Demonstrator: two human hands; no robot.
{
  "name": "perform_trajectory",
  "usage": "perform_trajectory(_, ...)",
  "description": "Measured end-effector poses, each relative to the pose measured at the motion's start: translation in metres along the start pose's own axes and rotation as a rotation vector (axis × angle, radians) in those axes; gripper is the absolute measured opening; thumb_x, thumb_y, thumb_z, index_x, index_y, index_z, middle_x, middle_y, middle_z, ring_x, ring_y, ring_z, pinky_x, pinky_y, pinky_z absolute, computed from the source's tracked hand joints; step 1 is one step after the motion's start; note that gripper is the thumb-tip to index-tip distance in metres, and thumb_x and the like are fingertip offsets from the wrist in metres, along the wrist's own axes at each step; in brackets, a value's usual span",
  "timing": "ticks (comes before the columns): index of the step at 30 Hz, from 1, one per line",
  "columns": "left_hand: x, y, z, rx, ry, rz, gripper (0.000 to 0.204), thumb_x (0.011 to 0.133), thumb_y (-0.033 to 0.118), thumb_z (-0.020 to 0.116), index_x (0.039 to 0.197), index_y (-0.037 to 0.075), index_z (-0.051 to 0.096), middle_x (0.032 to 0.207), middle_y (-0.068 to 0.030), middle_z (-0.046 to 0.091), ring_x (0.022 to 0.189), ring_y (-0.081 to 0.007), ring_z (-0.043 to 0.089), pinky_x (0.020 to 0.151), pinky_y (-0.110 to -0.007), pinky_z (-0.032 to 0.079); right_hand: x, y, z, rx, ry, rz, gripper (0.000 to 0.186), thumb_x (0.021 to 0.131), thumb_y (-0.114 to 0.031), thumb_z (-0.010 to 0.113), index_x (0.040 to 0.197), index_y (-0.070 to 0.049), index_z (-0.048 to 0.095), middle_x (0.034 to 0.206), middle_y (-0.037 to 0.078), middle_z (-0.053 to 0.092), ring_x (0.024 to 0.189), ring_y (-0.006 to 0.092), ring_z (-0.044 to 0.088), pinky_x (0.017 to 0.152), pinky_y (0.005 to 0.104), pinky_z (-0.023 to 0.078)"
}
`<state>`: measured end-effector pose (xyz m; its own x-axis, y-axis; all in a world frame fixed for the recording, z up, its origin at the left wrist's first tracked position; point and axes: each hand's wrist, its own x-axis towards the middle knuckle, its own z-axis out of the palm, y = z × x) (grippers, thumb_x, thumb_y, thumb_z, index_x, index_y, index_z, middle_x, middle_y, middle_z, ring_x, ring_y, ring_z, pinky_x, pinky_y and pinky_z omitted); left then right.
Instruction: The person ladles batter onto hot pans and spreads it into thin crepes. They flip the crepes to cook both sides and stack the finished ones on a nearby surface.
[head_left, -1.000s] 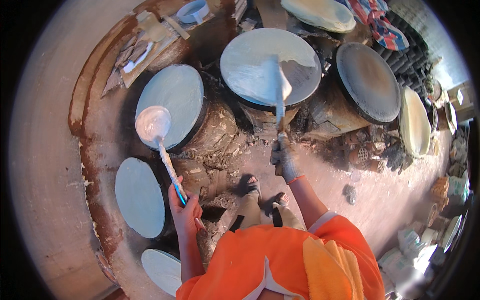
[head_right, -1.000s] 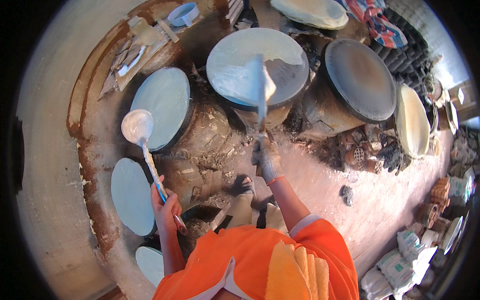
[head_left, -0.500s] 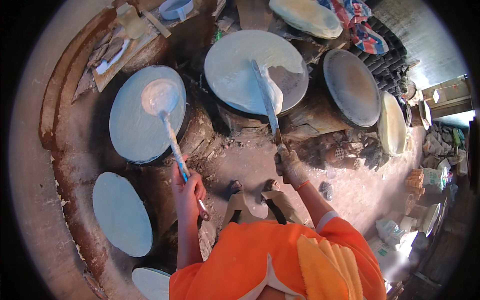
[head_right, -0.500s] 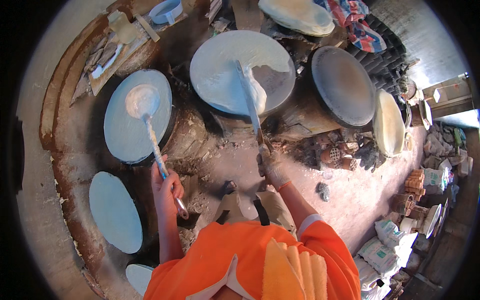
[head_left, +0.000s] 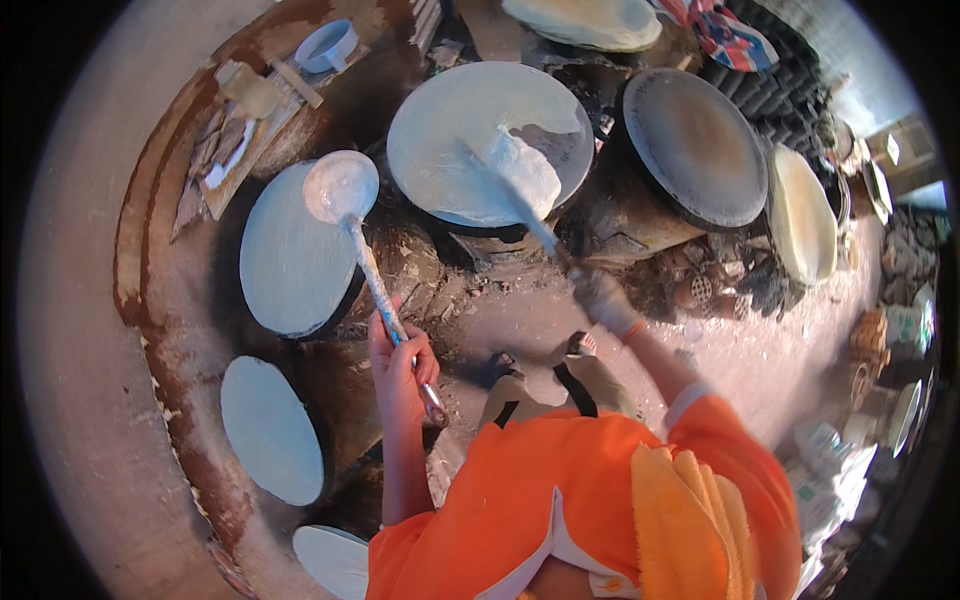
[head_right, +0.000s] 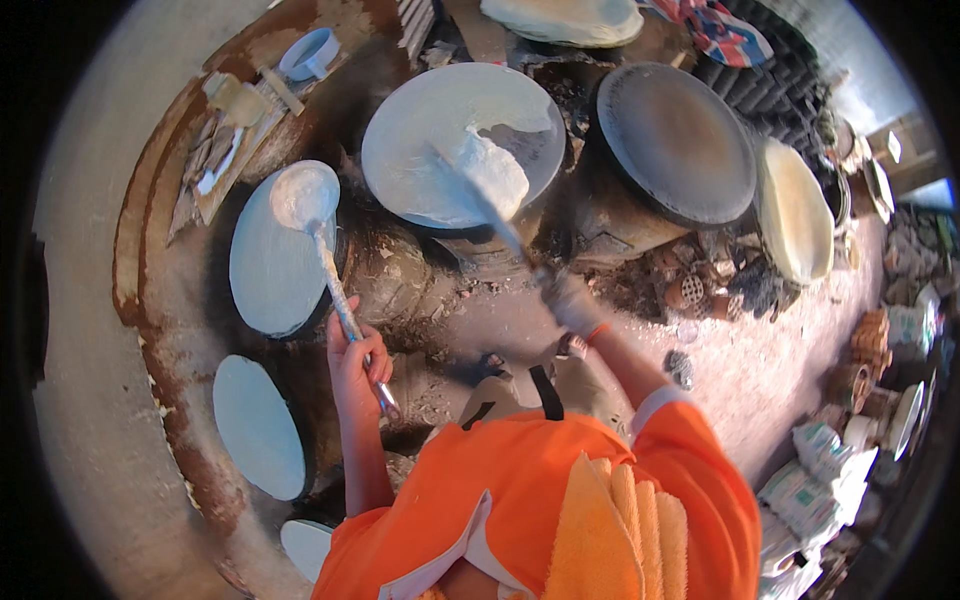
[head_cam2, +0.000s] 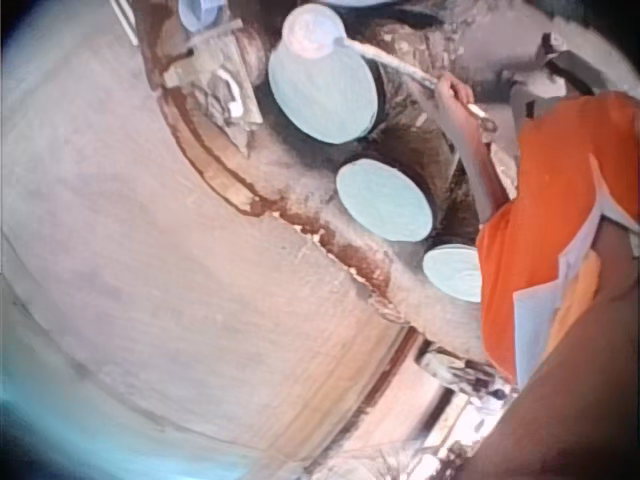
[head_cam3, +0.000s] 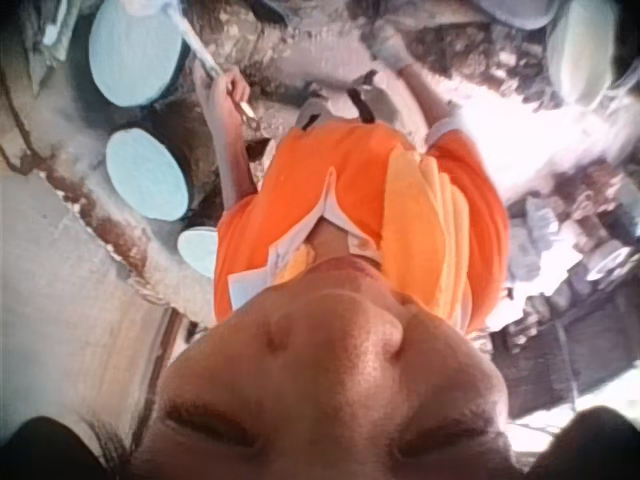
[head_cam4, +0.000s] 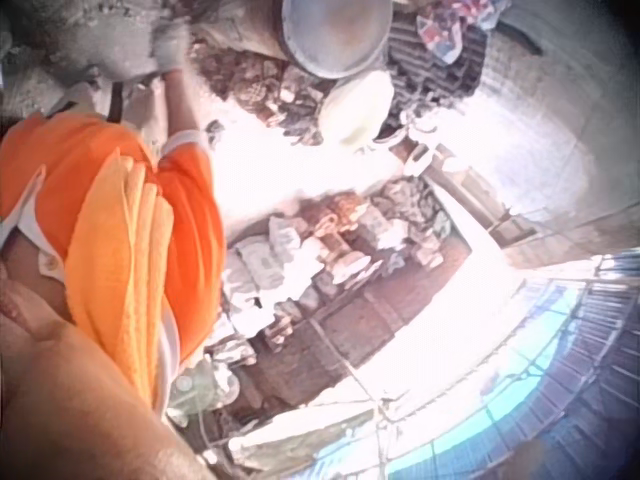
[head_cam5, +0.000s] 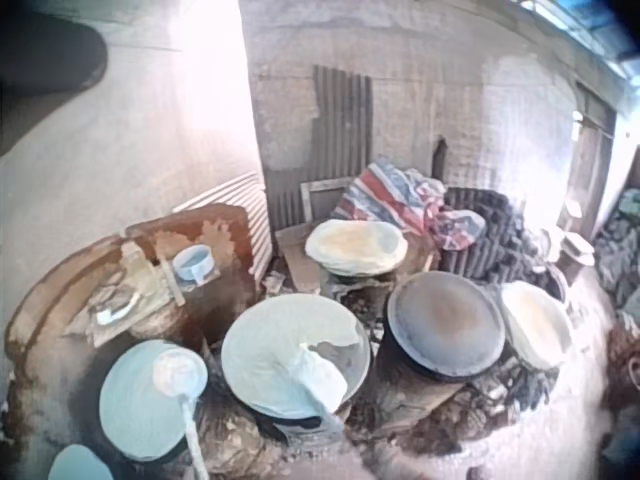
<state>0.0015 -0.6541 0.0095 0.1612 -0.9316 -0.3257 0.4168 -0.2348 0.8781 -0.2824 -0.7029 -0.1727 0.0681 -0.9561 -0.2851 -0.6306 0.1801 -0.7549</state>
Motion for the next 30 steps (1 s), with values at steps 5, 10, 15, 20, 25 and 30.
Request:
perform_trajectory(5,0.014,-0.005,0.029,0.077,-0.057,0.006,0.050,0.078,-0.003,0.044,0.126,0.009,0.039,0.061,0.0011,0.040,0.039,-0.0035,0.029,0.037,-0.018,0.027,0.035,-0.041,-0.076,-0.045,0.090,0.068,0.035,0.091,-0.032,0.044,0.101,0.000,0.055,0.063,0.012,0.056,0.052,0.0179,0.057,0.043,0.0346,0.046)
perform_trajectory(10,0.023,-0.010,0.051,0.118,-0.081,-0.047,0.050,0.079,-0.004,0.046,0.126,0.009,0.038,0.062,0.0015,0.041,0.039,-0.0035,0.031,0.038,-0.018,0.027,-0.013,-0.006,-0.040,0.241,-0.181,0.230,0.036,0.090,-0.035,0.044,0.100,-0.004,0.060,0.061,0.013,0.056,0.052,0.0206,0.057,0.043,0.0348,0.047)
perform_trajectory(15,0.044,-0.023,0.071,0.175,-0.110,-0.102,0.046,0.079,-0.002,0.048,0.123,0.010,0.039,0.064,0.0005,0.042,0.039,-0.0041,0.031,0.037,-0.019,0.028,0.026,-0.009,-0.113,-0.127,0.060,0.182,0.037,0.090,-0.036,0.045,0.097,-0.003,0.060,0.064,0.018,0.061,0.054,0.0280,0.061,0.043,0.0363,0.047)
perform_trajectory(20,0.055,-0.036,0.107,0.190,-0.129,-0.149,0.041,0.082,0.003,0.042,0.123,0.007,0.041,0.060,-0.0002,0.040,0.039,-0.0039,0.031,0.037,-0.018,0.027,0.017,0.021,-0.087,0.224,-0.076,0.231,0.034,0.090,-0.035,0.047,0.084,-0.005,0.062,0.067,0.016,0.061,0.060,0.0326,0.060,0.055,0.0391,0.048)
perform_trajectory(25,0.080,-0.041,0.127,0.121,-0.169,-0.241,0.033,0.087,0.004,0.045,0.119,0.010,0.042,0.066,-0.0030,0.045,0.041,-0.0051,0.032,0.039,-0.021,0.028,0.087,0.026,-0.107,-0.563,0.326,0.084,0.033,0.091,-0.030,0.042,0.117,-0.012,0.049,0.089,0.014,0.062,0.077,0.0265,0.064,0.057,0.0369,0.054)
perform_trajectory(30,0.113,-0.043,0.130,0.111,-0.260,-0.243,0.034,0.087,0.005,0.047,0.119,0.010,0.040,0.072,-0.0043,0.047,0.045,-0.0070,0.037,0.040,-0.023,0.031,0.113,-0.033,-0.101,-0.262,0.138,0.020,0.025,0.088,-0.022,0.043,0.106,-0.009,0.055,0.098,0.015,0.060,0.084,0.0311,0.062,0.068,0.0376,0.053)
